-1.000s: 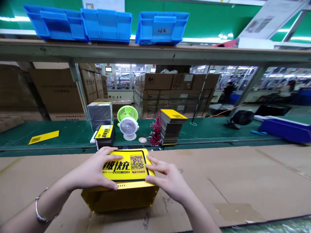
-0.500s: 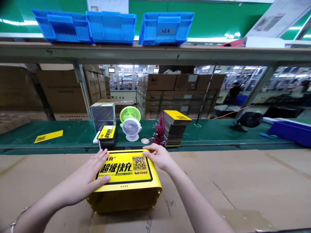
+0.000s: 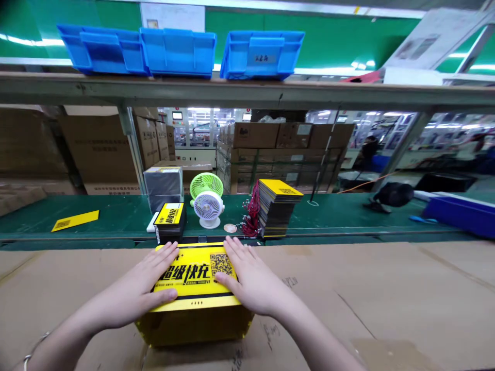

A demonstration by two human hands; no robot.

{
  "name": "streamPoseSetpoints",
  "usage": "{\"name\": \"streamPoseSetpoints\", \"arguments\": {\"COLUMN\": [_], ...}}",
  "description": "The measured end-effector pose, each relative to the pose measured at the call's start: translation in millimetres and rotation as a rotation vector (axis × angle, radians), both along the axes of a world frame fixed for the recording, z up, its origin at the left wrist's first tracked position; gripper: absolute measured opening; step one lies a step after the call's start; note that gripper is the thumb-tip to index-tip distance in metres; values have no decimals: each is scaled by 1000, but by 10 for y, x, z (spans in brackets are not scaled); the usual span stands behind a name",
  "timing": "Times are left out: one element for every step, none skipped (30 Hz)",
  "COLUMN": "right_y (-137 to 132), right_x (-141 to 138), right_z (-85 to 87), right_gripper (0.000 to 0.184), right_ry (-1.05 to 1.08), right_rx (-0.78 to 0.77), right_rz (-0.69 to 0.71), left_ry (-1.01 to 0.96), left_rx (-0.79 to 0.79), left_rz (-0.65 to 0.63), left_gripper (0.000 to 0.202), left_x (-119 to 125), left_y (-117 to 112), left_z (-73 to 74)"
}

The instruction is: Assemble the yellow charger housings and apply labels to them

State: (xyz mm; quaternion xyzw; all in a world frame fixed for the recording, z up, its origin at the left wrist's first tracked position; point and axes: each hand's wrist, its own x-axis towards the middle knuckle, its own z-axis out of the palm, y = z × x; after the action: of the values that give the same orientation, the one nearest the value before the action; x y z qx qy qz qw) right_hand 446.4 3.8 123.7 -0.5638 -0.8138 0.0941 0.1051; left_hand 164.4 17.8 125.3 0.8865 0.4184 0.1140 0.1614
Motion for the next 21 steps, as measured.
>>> {"name": "streamPoseSetpoints", "arguments": {"right_y": [1,0,-5,-13,-22,-31,-38,-43,-47,-50,-55,-64,-80,-103,-137,-180,-230,-286,-341,-392,-433], "right_x": [-11,-61,-142,-240,-341,-428,-489,-512,-495,-437,-344,-223,-86,55,188,300,381,426,433,406,354], "right_z": [-15,-26,-31,-29,-19,-4,14,33,51,63,69,66,49,15,-40,-119,-224,-351,-498,-653,-805], "right_gripper": [77,79,80,79,78,76,74,72,72,72,72,73,75,77,78,80,83,85,86,85,75], "right_ry": [-16,-35,-53,-67,-75,-77,-76,-70,-57,-37,-8,34,93,174,281,409,542,657,740,776,772], "right_rx": [10,23,34,38,32,17,-4,-21,-32,-36,-40,-48,-67,-100,-144,-198,-256,-315,-367,-400,-412], "right_rz": [-53,-81,-76,-42,10,66,116,146,152,145,128,99,59,15,-16,-25,-17,-1,1,-37,-131], "left_ry": [18,35,48,58,62,62,61,56,48,34,12,-21,-71,-141,-231,-342,-464,-589,-703,-789,-856], "left_rx": [4,21,45,65,77,76,67,56,46,36,21,-7,-51,-103,-161,-218,-268,-325,-387,-456,-509], "left_rz": [25,46,55,47,25,-5,-37,-60,-68,-61,-44,-22,4,34,66,101,137,168,192,197,186], "left_gripper": [75,76,78,79,81,82,84,84,83,82,80,76,72,68,64,60,58,58,58,60,62], "left_x": [9,52,120,205,291,367,421,443,432,387,312,217,110,0,-103,-194,-268,-324,-362,-383,-391], "left_y": [-13,-27,-37,-43,-43,-37,-25,-9,9,26,40,47,44,30,2,-38,-88,-146,-206,-263,-315], "left_z": [-2,-4,-5,-5,-2,3,11,21,31,39,41,33,10,-33,-99,-189,-304,-439,-588,-742,-887]}}
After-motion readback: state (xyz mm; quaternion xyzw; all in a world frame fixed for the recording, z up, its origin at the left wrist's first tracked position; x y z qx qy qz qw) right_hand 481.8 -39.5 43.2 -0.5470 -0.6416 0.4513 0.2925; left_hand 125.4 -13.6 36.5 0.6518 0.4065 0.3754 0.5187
